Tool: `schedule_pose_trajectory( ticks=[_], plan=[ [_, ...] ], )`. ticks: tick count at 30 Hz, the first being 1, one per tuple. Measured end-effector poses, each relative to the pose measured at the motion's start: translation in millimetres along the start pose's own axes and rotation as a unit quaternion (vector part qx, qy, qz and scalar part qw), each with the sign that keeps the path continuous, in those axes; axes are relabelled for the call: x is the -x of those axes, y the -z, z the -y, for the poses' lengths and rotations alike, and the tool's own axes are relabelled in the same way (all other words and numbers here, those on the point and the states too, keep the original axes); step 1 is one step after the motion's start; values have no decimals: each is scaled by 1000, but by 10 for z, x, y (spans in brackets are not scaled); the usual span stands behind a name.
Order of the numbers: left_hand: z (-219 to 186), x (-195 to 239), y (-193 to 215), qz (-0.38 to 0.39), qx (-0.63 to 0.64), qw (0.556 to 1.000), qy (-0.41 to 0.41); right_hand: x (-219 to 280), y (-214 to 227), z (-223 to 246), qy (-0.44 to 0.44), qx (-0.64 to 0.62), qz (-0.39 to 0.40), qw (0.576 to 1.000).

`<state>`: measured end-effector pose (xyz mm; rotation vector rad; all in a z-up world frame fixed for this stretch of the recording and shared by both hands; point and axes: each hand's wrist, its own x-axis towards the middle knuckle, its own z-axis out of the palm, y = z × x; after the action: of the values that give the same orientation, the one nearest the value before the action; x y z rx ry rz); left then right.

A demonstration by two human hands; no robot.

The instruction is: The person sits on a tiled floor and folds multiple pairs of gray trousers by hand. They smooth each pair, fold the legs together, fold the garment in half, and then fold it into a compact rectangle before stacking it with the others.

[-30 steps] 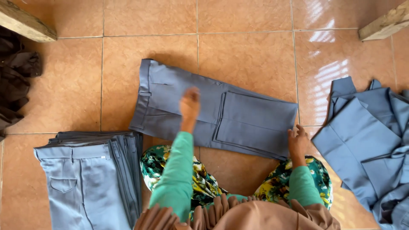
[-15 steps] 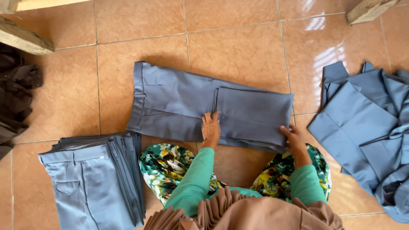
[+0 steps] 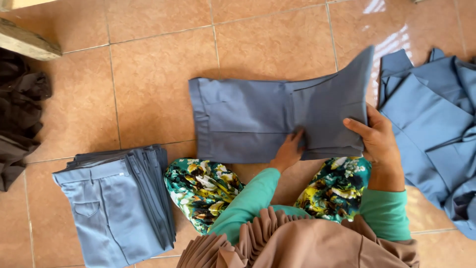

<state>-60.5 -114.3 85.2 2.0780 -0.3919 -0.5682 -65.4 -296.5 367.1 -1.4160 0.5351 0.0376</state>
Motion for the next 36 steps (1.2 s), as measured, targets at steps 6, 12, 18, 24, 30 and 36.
schedule_pose_trajectory(
  ticks=[6, 12, 18, 24, 30, 36],
  plan=[
    [508, -522, 32, 15, 156, 987, 35, -8, -629, -148, 17, 280, 40, 959],
    [-22, 389, 2043, -85, 547, 779, 294, -314, -1172, -1370, 128, 167, 157, 965],
    [1577, 308, 1602, -131, 229, 919, 294, -402, -658, -2151, 104, 457, -54, 882],
    [1428, 605, 2062, -205, 95, 942, 250, -117, -625, -2550, 53, 500, -34, 864],
    [1549, 707, 1872, -236, -158, 905, 318, -26, -605, -2641, 128, 558, 7, 820],
    [1848, 671, 1664, -170, -23, 910, 377, 171, -529, -2463, 79, 625, 98, 771]
  ],
)
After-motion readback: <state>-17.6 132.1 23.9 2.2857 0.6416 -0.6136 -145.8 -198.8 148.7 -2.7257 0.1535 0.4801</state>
